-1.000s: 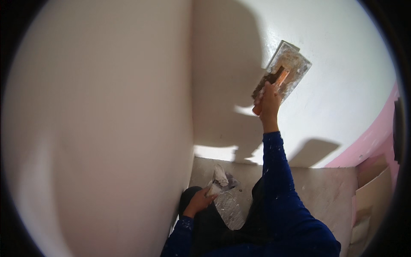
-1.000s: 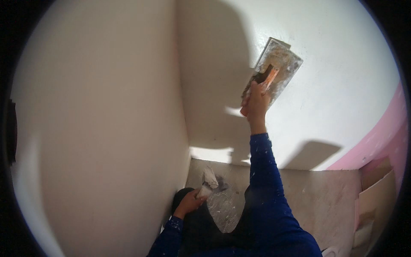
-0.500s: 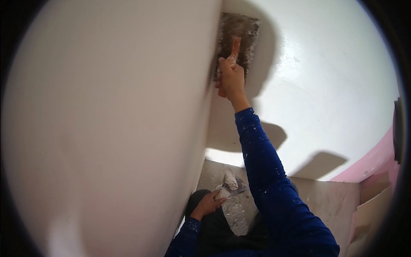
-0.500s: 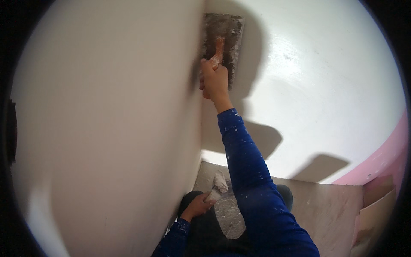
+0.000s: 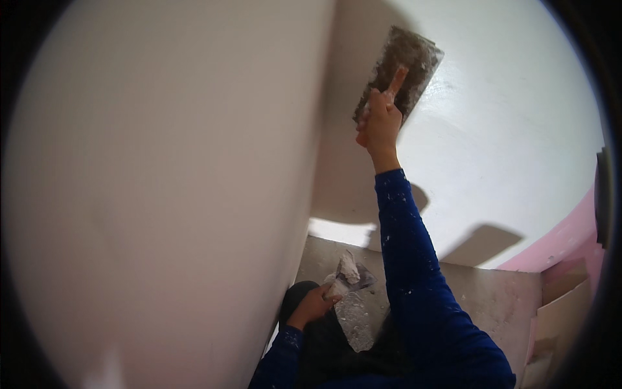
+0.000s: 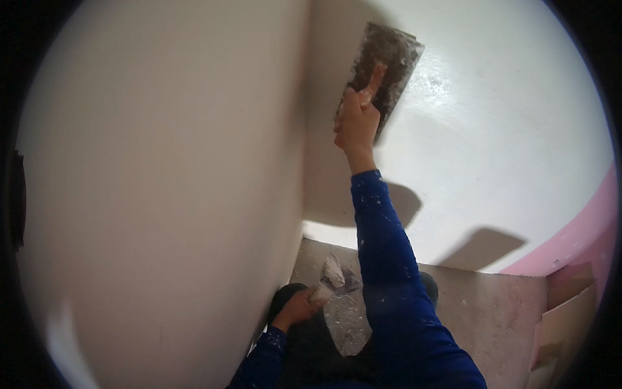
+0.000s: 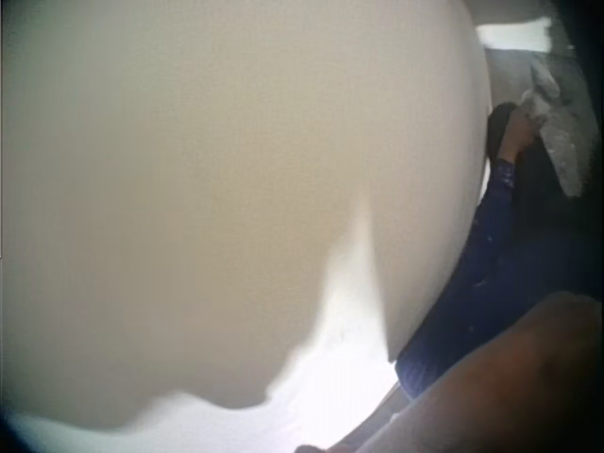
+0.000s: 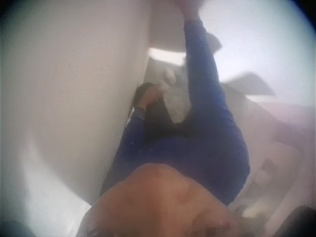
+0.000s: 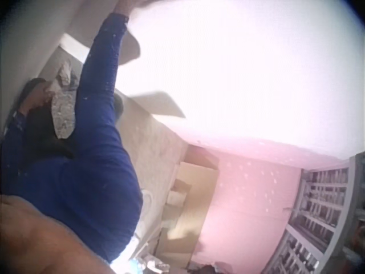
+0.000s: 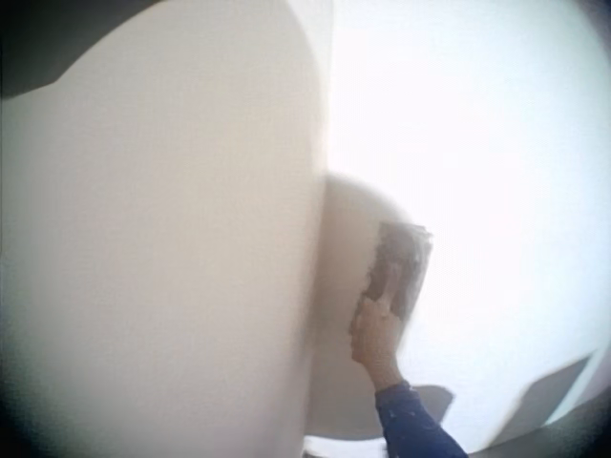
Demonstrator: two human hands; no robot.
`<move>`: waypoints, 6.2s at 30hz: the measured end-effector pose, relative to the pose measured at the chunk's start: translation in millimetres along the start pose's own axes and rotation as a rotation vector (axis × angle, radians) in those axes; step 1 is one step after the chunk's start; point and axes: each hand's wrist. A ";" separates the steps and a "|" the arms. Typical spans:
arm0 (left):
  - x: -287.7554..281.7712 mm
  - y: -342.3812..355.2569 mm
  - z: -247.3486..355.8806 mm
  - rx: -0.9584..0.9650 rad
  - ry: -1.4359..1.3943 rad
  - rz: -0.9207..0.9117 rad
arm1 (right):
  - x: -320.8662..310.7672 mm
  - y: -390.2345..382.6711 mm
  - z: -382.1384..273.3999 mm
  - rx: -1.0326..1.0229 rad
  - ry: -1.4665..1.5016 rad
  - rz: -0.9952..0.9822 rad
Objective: The person applies plaster to a wall using a trowel and a smaller scraper. They repeatedly scoop plaster from a bag on the floor and spread it onto the wall surface, smoothing it with the trowel.
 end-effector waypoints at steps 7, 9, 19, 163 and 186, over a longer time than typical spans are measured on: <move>-5.2 5.0 -5.6 -0.044 -0.074 -0.077 | 21.9 -17.8 42.0 0.068 -0.189 -0.199; -4.3 4.8 -9.7 -0.066 -0.075 -0.095 | 36.1 -8.0 55.7 0.002 -0.247 -0.170; 4.6 6.3 -20.1 -0.004 0.017 -0.027 | 4.3 5.7 43.7 -0.163 -0.244 0.151; 213.5 36.1 116.3 -0.101 -0.247 -0.020 | -416.4 15.4 -136.5 -0.024 -0.023 0.253; 206.1 -5.2 216.4 0.237 0.065 0.207 | -448.8 -272.9 -167.6 0.482 -0.387 -0.574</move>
Point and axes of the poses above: each hand's wrist, its own y-axis towards the middle knuckle, its own x-axis out of the palm, z = x × y, and after that the axes turned 7 degrees about -z, right-handed
